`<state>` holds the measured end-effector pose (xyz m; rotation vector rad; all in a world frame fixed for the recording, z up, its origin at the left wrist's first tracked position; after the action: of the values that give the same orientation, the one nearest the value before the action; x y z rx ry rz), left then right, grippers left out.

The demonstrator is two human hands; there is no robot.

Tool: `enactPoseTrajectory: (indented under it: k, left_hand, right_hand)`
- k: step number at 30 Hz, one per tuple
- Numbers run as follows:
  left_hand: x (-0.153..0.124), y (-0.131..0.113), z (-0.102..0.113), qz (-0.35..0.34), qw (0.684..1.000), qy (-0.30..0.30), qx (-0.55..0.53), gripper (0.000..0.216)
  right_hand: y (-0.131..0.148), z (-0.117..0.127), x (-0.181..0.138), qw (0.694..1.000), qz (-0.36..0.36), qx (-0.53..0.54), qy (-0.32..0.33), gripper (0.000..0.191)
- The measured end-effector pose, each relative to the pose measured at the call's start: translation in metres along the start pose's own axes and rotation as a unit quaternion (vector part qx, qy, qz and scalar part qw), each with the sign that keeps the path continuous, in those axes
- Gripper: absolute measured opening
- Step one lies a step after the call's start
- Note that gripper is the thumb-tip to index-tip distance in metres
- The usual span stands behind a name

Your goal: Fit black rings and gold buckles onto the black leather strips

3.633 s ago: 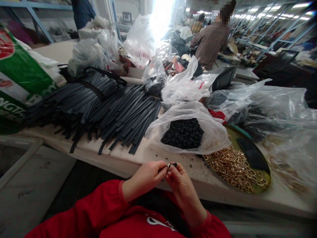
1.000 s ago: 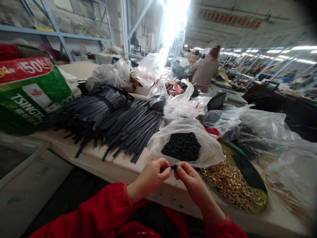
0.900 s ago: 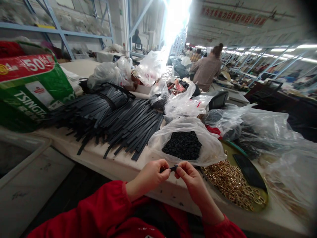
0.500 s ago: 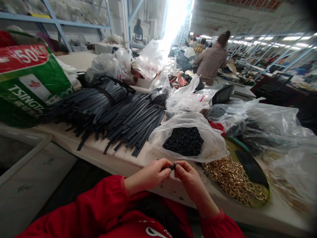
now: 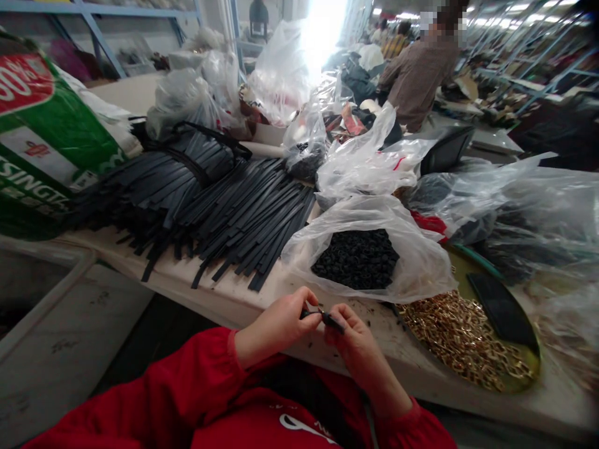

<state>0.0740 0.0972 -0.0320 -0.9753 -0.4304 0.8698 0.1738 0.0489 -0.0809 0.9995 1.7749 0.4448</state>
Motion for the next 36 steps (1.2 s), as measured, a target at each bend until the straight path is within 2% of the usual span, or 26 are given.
enactPoseTrajectory:
  k: [3, 5, 10, 15, 21, 26, 28, 30, 33, 36]
  left_hand:
    - [-0.001, 0.003, -0.001, 0.015, 0.999, 0.011, 0.036, 0.021]
    - [-0.002, 0.005, -0.001, 0.024, 0.998, 0.013, 0.057, 0.021]
    - [-0.007, 0.006, -0.002, 0.026, 0.998, 0.016, 0.056, 0.017]
    - [-0.016, 0.001, -0.004, 0.022, 0.999, 0.03, 0.039, 0.017]
    - [-0.026, -0.012, -0.014, 0.009, 0.995, 0.051, -0.087, 0.021]
    - [-0.035, -0.009, -0.024, 0.023, 0.986, 0.07, -0.15, 0.022]
    - [-0.04, -0.006, -0.026, 0.04, 0.982, 0.075, -0.166, 0.024]
    - [-0.046, -0.002, -0.029, 0.072, 0.975, 0.083, -0.192, 0.026]
    - [-0.053, 0.002, -0.035, 0.121, 0.952, 0.086, -0.269, 0.024]
    - [-0.056, -0.001, -0.04, 0.136, 0.914, 0.071, -0.375, 0.021]
  right_hand:
    - [-0.018, -0.01, 0.004, 0.997, -0.056, 0.006, 0.051, 0.03]
    - [-0.023, -0.014, 0.005, 0.996, -0.06, 0.006, 0.071, 0.03]
    - [-0.017, -0.006, 0.003, 1.0, 0.003, -0.021, 0.011, 0.031]
    - [-0.012, -0.012, -0.008, 0.997, 0.027, -0.065, 0.01, 0.03]
    - [-0.007, -0.005, -0.017, 0.995, 0.06, -0.075, -0.041, 0.029]
    - [-0.001, -0.005, -0.028, 0.983, 0.105, -0.116, -0.092, 0.032]
    - [-0.003, -0.011, -0.032, 0.979, 0.1, -0.164, -0.075, 0.028]
    - [-0.01, -0.016, -0.035, 0.981, 0.065, -0.179, -0.041, 0.027]
    - [-0.024, -0.023, -0.038, 0.994, -0.01, -0.104, 0.027, 0.027]
    - [-0.036, -0.031, -0.04, 0.993, -0.073, 0.01, 0.092, 0.026]
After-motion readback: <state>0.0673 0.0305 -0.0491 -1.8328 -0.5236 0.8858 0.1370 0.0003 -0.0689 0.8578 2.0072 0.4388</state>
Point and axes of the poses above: each hand's wrist, its own x-axis towards the middle knuckle, its own z-axis out of the back of the hand, y = z × x, the point moved 10 cm from there along x, towards the middle knuckle, and after that the axes turned 11 degrees about -z, right-handed, at the moved point
